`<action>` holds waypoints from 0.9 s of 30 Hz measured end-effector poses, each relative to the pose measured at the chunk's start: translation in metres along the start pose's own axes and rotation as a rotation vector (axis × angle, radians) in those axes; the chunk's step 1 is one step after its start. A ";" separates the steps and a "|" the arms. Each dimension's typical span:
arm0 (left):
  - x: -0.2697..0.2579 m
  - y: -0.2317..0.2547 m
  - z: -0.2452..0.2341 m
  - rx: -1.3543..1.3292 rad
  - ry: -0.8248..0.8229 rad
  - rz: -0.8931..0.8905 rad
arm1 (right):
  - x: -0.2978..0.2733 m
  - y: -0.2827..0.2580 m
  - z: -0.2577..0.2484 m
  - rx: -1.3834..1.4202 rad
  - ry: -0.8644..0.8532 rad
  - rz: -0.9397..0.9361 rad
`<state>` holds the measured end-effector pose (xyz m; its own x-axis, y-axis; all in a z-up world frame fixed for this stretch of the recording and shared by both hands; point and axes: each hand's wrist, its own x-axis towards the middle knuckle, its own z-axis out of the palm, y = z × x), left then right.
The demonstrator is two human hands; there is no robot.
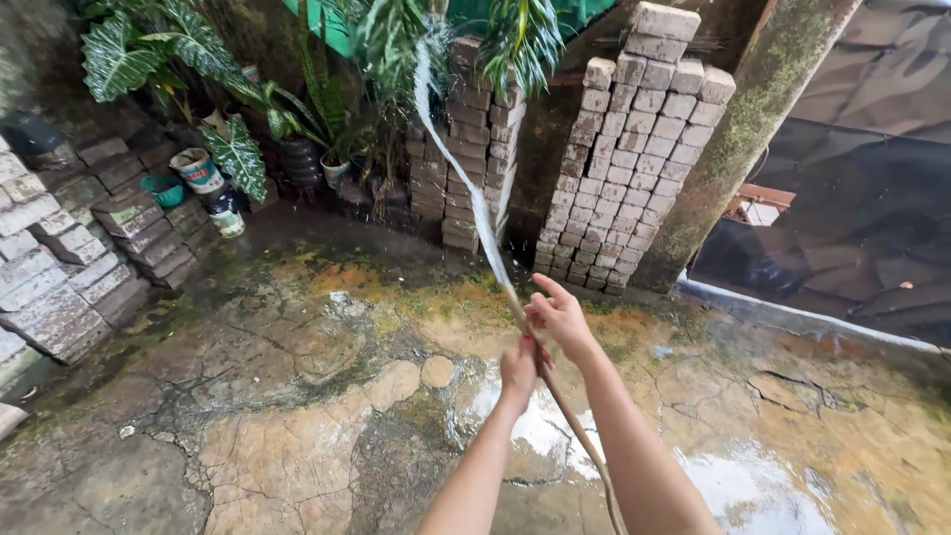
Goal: Watering various plants in an outdoor area using a garden hose.
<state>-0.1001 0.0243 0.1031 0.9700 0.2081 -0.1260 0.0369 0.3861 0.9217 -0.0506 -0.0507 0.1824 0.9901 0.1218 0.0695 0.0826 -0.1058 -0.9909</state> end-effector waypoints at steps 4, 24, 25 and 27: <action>0.016 -0.008 -0.017 -0.052 0.065 -0.052 | -0.019 0.046 -0.045 0.030 0.041 0.102; 0.082 -0.008 0.016 -0.074 0.026 -0.196 | -0.098 0.144 -0.110 0.048 0.185 0.060; 0.087 -0.009 0.012 -0.075 0.024 -0.195 | -0.099 0.147 -0.114 0.047 0.186 0.058; 0.102 -0.007 0.002 -0.245 0.079 -0.225 | -0.095 0.151 -0.123 0.062 0.234 0.080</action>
<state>-0.0014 0.0410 0.0849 0.9222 0.1583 -0.3527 0.1794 0.6329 0.7532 -0.1184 -0.1999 0.0404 0.9931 -0.1166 0.0084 0.0032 -0.0447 -0.9990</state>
